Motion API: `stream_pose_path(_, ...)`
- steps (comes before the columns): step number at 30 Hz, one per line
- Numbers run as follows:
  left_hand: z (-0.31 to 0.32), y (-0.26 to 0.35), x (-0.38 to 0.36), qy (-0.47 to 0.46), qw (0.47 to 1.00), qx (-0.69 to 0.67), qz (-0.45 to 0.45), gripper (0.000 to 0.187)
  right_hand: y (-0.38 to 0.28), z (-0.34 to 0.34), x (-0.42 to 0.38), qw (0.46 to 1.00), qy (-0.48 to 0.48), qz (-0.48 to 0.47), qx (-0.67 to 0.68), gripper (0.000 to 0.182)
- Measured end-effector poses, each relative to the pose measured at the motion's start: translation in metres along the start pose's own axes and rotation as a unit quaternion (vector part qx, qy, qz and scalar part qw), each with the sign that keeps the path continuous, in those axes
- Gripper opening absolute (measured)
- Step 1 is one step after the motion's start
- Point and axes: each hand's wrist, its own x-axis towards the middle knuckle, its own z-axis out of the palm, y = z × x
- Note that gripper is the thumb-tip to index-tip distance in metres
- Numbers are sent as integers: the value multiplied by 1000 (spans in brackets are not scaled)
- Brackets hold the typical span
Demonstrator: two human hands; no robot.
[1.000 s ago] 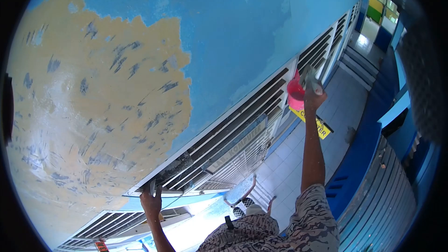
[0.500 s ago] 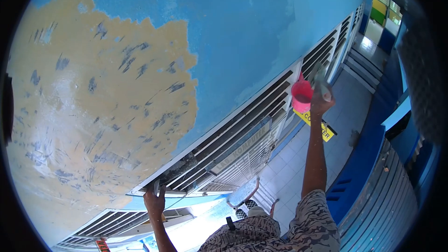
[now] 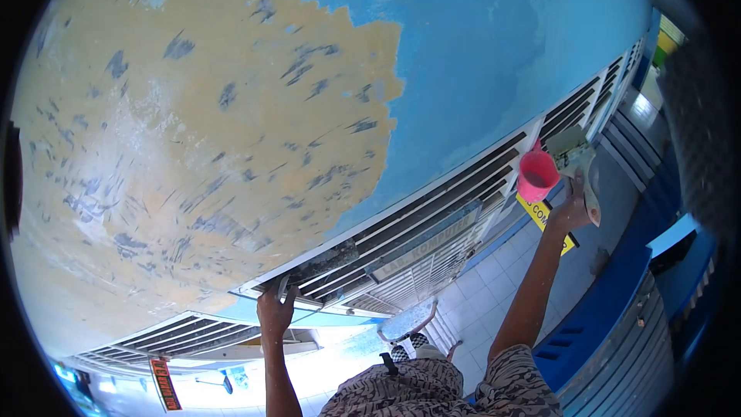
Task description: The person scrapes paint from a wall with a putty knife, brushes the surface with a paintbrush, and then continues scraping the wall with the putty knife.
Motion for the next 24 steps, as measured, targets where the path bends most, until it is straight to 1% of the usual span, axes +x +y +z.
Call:
stream_pose_path(1,-1,3,0,7,1000,-3,7,41,-17,16,-12,1000,0,2,1,27)
stream_pose_path(2,-1,1,1,7,1000,-2,7,41,-32,32,-23,995,-23,-82,-55,29)
stream_pose_path(3,1,-2,3,4,1000,1,3,40,-44,43,-34,978,-47,-167,-113,31)
stream_pose_path(4,3,-4,1,-1,1000,3,-2,40,-39,45,-55,971,-46,-120,-201,30)
stream_pose_path(5,2,-3,-1,-6,1000,2,-1,40,-21,41,-85,954,-44,-73,-288,30)
stream_pose_path(6,1,-1,-1,-3,1000,-12,2,39,8,32,-124,950,-115,-122,-262,32)
stream_pose_path(7,1,0,0,1,1000,-26,6,39,6,42,-178,973,-159,-18,-163,34)
stream_pose_path(8,2,-2,0,2,1000,-21,11,39,11,50,-219,924,-234,-167,-250,36)
stream_pose_path(9,4,-3,0,2,1000,-22,15,39,-39,65,-265,965,-237,61,-95,33)
stream_pose_path(10,5,-4,-1,10,999,-20,24,39,-103,85,-292,930,-223,285,68,30)
stream_pose_path(11,6,-5,0,18,999,-18,32,38,-151,108,-278,943,-305,-130,12,29)
stream_pose_path(12,7,-6,0,18,999,-18,32,39,-179,101,-296,928,-360,-85,45,31)
stream_pose_path(13,7,-6,-1,14,999,-16,32,39,-199,98,-300,897,-422,-126,42,32)
stream_pose_path(14,6,-5,-2,-6,1000,-21,6,40,-210,86,-303,857,-499,-121,43,31)
stream_pose_path(15,5,-5,0,-25,999,-27,-18,42,-207,82,-308,840,-517,-145,72,27)
stream_pose_path(17,5,-6,1,-19,1000,-16,-1,43,-214,96,-270,845,-517,-93,98,16)
stream_pose_path(18,6,-8,-1,-12,1000,-7,10,44,-197,87,-251,841,-532,66,74,12)
stream_pose_path(19,7,-8,-2,-11,1000,-7,8,44,-172,85,-228,864,-460,146,142,12)
stream_pose_path(20,7,-9,-1,0,1000,-5,17,43,-176,95,-191,884,-392,226,117,11)
stream_pose_path(21,8,-9,-1,10,1000,-4,27,41,-136,87,-172,943,-275,182,52,16)
stream_pose_path(22,6,-6,-1,14,999,-8,30,41,-108,84,-142,966,-222,113,-68,21)
stream_pose_path(23,4,-5,0,15,999,-8,28,41,-82,74,-115,974,-195,62,-96,25)
stream_pose_path(24,2,-4,0,5,1000,-8,17,41,-79,75,-106,986,-131,28,-95,26)
